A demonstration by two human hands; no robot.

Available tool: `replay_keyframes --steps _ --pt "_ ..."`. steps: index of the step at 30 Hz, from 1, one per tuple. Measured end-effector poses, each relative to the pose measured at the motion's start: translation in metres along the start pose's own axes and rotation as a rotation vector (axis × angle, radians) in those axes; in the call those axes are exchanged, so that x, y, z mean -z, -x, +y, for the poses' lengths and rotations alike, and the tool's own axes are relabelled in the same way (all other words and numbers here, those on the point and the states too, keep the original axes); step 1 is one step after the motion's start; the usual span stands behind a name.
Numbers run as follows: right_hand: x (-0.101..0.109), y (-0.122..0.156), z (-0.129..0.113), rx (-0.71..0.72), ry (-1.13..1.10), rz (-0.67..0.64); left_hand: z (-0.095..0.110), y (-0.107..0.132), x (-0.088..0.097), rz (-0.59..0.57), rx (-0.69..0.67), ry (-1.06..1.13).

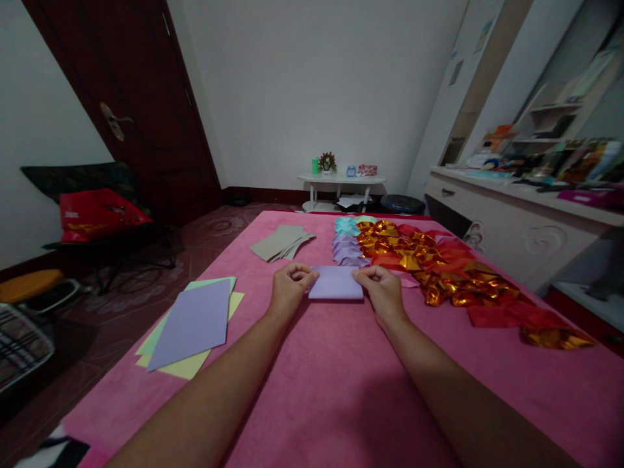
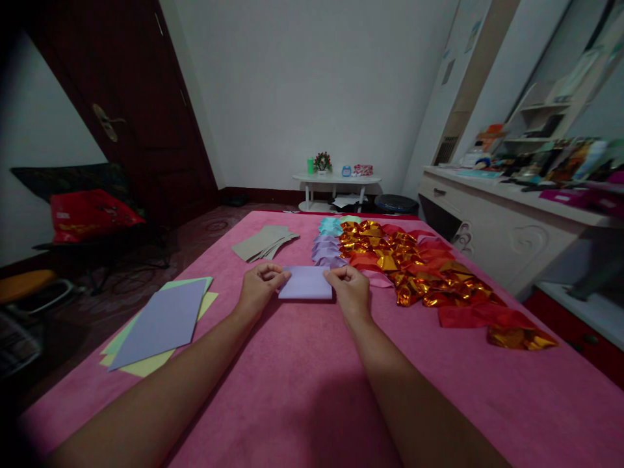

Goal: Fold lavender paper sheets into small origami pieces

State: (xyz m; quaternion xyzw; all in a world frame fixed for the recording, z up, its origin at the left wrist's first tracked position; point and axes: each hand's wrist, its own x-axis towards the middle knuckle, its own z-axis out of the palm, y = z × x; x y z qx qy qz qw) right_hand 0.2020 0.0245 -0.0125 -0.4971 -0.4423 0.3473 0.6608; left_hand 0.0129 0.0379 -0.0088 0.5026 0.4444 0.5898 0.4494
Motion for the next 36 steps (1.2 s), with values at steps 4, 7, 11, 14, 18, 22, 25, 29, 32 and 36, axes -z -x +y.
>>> replay_keyframes --steps 4,7,11,14,18,22,25,29,32,36 --pt "0.000 0.001 -0.001 -0.003 0.048 0.008 0.000 0.001 0.000 0.028 -0.046 -0.068" --pt "-0.001 0.002 -0.003 -0.009 0.095 -0.012 -0.002 0.002 0.001 0.021 -0.145 -0.216" --pt "0.000 0.000 0.000 0.010 0.216 -0.020 -0.005 0.004 0.003 -0.046 -0.203 -0.475" --pt "0.003 -0.003 0.006 0.050 0.373 -0.039 -0.004 0.006 0.004 -0.138 -0.212 -0.687" --pt "0.007 -0.005 0.008 0.093 0.564 -0.120 0.003 0.009 0.003 -0.273 -0.279 -0.952" --pt "0.008 -0.006 0.002 0.101 0.772 -0.192 0.009 0.009 0.002 -0.346 -0.327 -1.119" --pt "0.008 -0.005 -0.001 0.111 0.864 -0.212 0.011 0.009 0.001 -0.371 -0.341 -1.193" --pt "0.007 -0.004 -0.002 0.131 0.872 -0.208 0.018 0.012 -0.001 -0.343 -0.393 -1.259" --pt "0.007 -0.004 -0.001 0.120 0.850 -0.187 0.024 0.015 -0.005 -0.331 -0.448 -1.272" --pt "0.009 -0.006 0.004 0.055 0.738 -0.169 0.028 0.017 -0.010 -0.401 -0.386 -1.267"
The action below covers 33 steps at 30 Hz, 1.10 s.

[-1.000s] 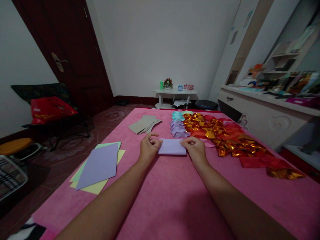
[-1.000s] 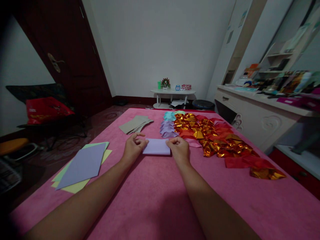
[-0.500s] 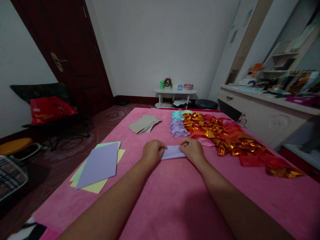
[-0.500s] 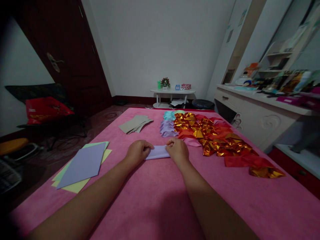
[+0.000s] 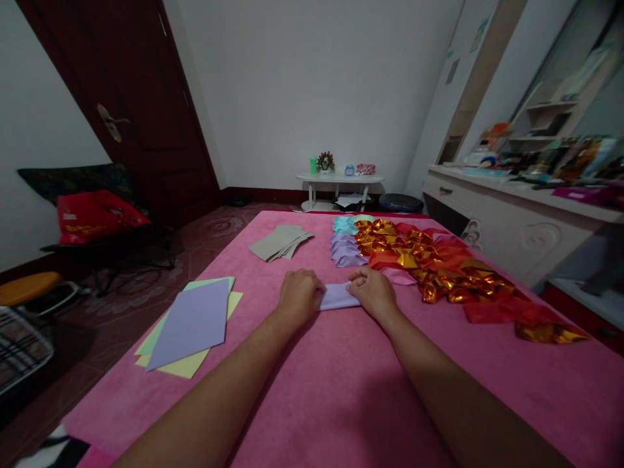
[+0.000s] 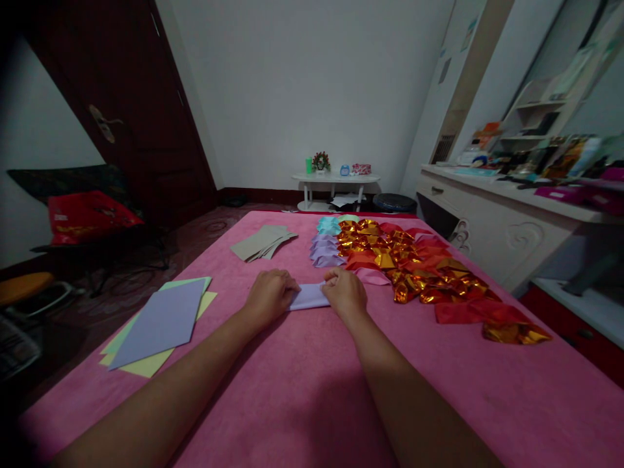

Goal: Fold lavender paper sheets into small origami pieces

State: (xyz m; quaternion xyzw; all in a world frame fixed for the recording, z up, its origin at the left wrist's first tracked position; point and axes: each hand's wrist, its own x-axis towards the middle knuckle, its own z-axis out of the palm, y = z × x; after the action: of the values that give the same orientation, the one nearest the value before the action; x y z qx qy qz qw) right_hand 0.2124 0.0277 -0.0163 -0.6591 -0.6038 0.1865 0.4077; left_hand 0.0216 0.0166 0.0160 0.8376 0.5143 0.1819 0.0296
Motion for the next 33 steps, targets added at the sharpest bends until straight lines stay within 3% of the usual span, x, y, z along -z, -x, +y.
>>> replay_keyframes --steps 5,12,16,19,23,28,30,33 --pt "-0.003 -0.001 0.006 -0.049 -0.190 0.028 0.002 0.001 -0.003 -0.044 0.111 0.067" --pt "-0.004 -0.001 0.008 -0.069 -0.227 0.021 0.024 0.003 -0.014 0.048 0.163 -0.073" --pt "-0.004 -0.001 0.008 -0.079 -0.227 0.021 0.029 0.002 -0.015 0.045 0.174 -0.079" --pt "-0.005 -0.002 0.009 -0.079 -0.233 0.014 0.013 0.000 -0.009 -0.043 0.093 0.029" --pt "-0.007 -0.003 0.013 -0.073 -0.256 0.009 -0.023 -0.003 0.000 -0.239 -0.055 0.374" --pt "-0.009 -0.003 0.015 -0.074 -0.286 -0.001 -0.047 -0.008 -0.006 -0.364 -0.122 0.665" --pt "-0.008 -0.003 0.013 -0.075 -0.318 0.000 -0.048 -0.009 -0.013 -0.291 -0.061 0.706" --pt "-0.006 -0.001 0.006 -0.063 -0.439 -0.003 -0.046 -0.009 -0.023 -0.026 0.036 0.662"
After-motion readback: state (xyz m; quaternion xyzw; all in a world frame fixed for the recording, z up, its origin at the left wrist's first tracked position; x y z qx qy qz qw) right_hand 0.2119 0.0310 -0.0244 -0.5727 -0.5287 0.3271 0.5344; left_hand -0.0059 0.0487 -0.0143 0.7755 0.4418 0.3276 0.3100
